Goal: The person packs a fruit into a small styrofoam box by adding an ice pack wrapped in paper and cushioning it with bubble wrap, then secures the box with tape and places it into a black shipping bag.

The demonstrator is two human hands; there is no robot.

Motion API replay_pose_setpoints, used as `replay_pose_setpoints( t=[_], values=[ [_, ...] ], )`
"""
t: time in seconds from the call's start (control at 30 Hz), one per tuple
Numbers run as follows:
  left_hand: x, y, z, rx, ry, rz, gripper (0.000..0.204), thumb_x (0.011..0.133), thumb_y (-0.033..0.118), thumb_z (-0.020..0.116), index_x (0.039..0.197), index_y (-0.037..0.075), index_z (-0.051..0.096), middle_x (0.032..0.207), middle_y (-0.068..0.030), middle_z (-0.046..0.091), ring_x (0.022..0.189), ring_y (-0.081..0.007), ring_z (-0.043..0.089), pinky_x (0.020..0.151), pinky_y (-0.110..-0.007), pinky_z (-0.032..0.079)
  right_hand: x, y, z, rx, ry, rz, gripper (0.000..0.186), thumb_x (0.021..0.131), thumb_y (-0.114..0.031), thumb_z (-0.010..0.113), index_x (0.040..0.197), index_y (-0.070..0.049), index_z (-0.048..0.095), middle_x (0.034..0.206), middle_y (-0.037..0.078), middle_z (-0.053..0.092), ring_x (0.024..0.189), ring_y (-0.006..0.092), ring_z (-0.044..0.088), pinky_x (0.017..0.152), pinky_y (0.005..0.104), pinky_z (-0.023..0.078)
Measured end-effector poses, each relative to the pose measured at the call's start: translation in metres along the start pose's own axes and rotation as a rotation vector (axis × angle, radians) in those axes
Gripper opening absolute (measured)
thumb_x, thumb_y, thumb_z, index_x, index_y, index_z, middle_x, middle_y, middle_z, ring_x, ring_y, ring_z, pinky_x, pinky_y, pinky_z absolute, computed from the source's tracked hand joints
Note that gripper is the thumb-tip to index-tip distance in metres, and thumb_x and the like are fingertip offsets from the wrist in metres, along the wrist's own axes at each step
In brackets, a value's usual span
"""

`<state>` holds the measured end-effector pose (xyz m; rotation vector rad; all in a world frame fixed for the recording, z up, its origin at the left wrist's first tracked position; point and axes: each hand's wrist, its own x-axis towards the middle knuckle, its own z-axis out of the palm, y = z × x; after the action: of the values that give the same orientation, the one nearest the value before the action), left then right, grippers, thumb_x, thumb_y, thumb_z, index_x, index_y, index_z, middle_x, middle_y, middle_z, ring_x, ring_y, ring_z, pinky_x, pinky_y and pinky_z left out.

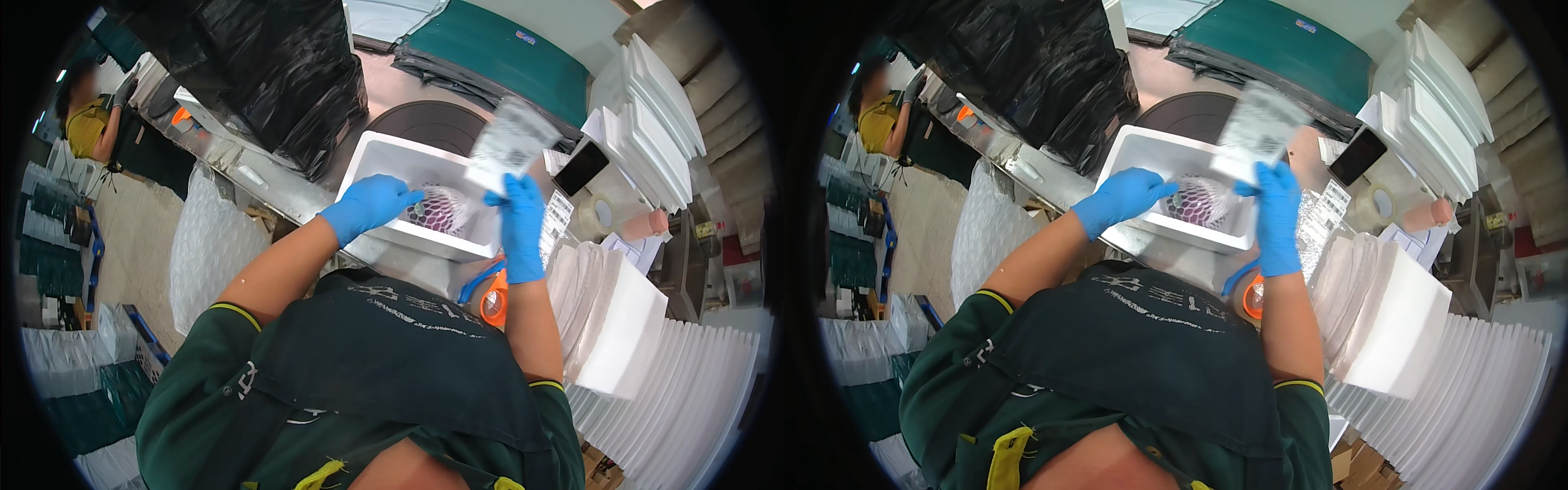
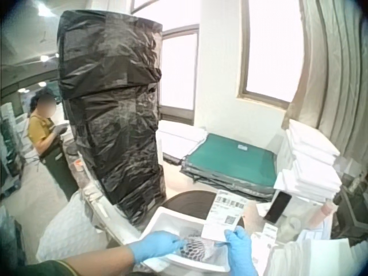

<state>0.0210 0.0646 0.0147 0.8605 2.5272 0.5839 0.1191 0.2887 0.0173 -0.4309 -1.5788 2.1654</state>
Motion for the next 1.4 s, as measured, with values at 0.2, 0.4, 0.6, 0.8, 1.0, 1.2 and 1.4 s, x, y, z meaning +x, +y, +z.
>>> replay_pose_setpoints(
  t=[0.2,0.4,0.6,0.8,1.0,1.2,1.4],
  values=[
    [0.004,0.003,-0.002,-0.068,0.151,0.039,0.055,0.091,0.053,0.048,0.08,0.003,0.066,0.082,-0.018,0.064,0.076,-0.0347,0.06,0.074,-0.041,0.047,0.007,0.018,-0.127,-0.119,0.286,0.154,0.035,0.09,-0.023,0.059,0.115,0.001,0.054,0.096,0.011,0.063,0.072,0.0166,0.06,0.064,0.0305,0.049],
    [-0.02,-0.003,-0.01,-0.545,0.562,0.099,0.034,0.089,0.031,0.062,0.072,0.002,0.063,0.071,-0.0115,0.058,0.065,-0.022,0.054,0.064,-0.033,0.044,-0.02,0.036,-0.154,-0.624,0.464,-0.14,0.039,0.091,-0.017,0.057,0.123,0.005,0.051,0.114,0.015,0.059,0.103,0.0191,0.056,0.088,0.0293,0.044],
    [-0.078,-0.053,-0.049,-0.721,0.77,0.084,0.034,0.093,0.031,0.059,0.078,0.0,0.065,0.072,-0.0089,0.061,0.065,-0.0173,0.056,0.065,-0.031,0.046,-0.032,0.006,-0.062,-0.536,0.141,-0.263,0.025,0.094,-0.013,0.053,0.112,0.003,0.059,0.108,0.008,0.063,0.098,0.0151,0.057,0.088,0.028,0.043],
    [-0.103,-0.146,-0.12,-0.765,1.192,-0.031,0.034,0.094,0.031,0.057,0.084,-0.001,0.063,0.076,-0.0041,0.06,0.068,-0.0103,0.054,0.065,-0.025,0.044,-0.041,0.011,-0.013,-0.521,0.178,-0.138,0.042,0.093,-0.012,0.055,0.131,0.002,0.045,0.13,0.014,0.049,0.114,0.0197,0.049,0.098,0.0304,0.039],
    [-0.111,-0.283,-0.236,-0.859,1.409,0.064,0.031,0.093,0.03,0.056,0.089,0.0,0.063,0.081,-0.0045,0.063,0.072,-0.0099,0.056,0.067,-0.025,0.046,-0.028,0.032,-0.002,-0.879,0.211,-0.112,0.055,0.087,-0.007,0.06,0.136,0.005,0.037,0.135,0.018,0.044,0.117,0.0257,0.047,0.101,0.0343,0.036],
    [-0.048,-0.392,-0.317,-0.57,1.01,-0.149,0.032,0.088,0.032,0.06,0.096,0.001,0.066,0.083,-0.0079,0.067,0.072,-0.014,0.062,0.069,-0.029,0.049,-0.028,0.033,0.016,-0.881,0.259,0.093,0.055,0.084,0.0,0.053,0.136,0.006,0.036,0.13,0.019,0.048,0.113,0.028,0.051,0.098,0.0352,0.04],
    [0.069,-0.426,-0.339,-0.328,0.477,-0.16,0.031,0.085,0.03,0.062,0.097,0.002,0.068,0.08,-0.0107,0.068,0.072,-0.0203,0.065,0.07,-0.034,0.051,-0.034,0.04,0.021,-0.984,0.339,0.11,0.06,0.082,0.004,0.053,0.139,0.006,0.032,0.134,0.019,0.045,0.118,0.0283,0.049,0.101,0.0354,0.038]
  ],
)
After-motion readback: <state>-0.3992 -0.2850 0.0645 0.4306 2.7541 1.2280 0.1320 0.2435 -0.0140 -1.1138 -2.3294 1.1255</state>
